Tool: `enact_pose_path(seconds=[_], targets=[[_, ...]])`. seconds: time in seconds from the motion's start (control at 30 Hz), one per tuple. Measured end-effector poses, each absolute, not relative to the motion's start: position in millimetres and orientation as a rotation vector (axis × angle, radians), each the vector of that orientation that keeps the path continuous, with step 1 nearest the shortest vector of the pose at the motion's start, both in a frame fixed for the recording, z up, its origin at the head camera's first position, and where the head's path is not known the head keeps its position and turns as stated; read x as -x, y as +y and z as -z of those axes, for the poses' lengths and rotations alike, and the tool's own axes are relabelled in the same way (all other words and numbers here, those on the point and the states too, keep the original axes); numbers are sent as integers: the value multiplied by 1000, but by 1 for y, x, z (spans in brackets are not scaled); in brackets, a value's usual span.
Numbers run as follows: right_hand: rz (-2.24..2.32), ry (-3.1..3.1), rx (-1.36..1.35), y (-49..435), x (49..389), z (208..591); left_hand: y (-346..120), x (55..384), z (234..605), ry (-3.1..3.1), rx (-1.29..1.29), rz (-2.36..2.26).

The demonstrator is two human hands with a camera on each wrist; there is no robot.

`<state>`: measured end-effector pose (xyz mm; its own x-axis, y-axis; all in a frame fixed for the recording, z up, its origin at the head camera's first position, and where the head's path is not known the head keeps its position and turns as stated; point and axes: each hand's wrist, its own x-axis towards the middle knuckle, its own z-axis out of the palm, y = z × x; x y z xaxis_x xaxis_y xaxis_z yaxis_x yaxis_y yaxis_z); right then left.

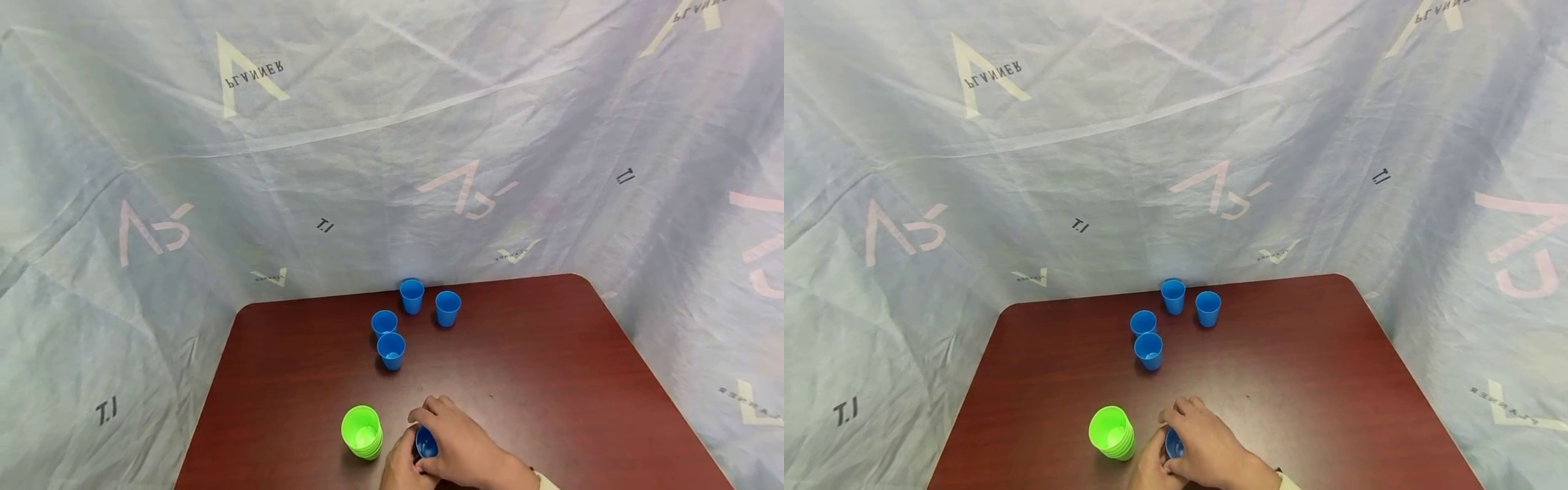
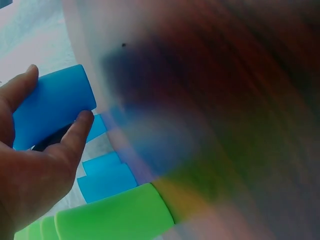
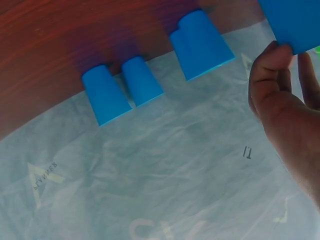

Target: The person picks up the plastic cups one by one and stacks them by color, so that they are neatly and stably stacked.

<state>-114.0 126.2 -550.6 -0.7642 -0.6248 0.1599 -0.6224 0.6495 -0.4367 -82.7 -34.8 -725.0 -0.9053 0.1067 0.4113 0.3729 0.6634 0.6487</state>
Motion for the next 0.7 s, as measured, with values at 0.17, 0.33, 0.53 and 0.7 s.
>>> enact_pose_path(seconds=[0.17,0.33,0.53,0.7], targets=[[696,2792,1061,126,115,550,-36,81,721,-2656,331,1126],[693,2738,1072,126,114,553,-36,77,713,-2769,253,1190],[702,2772,1115,127,114,558,-31,76,709,-2833,154,1210],[675,2762,1115,128,118,557,-25,77,707,-2777,167,1090]])
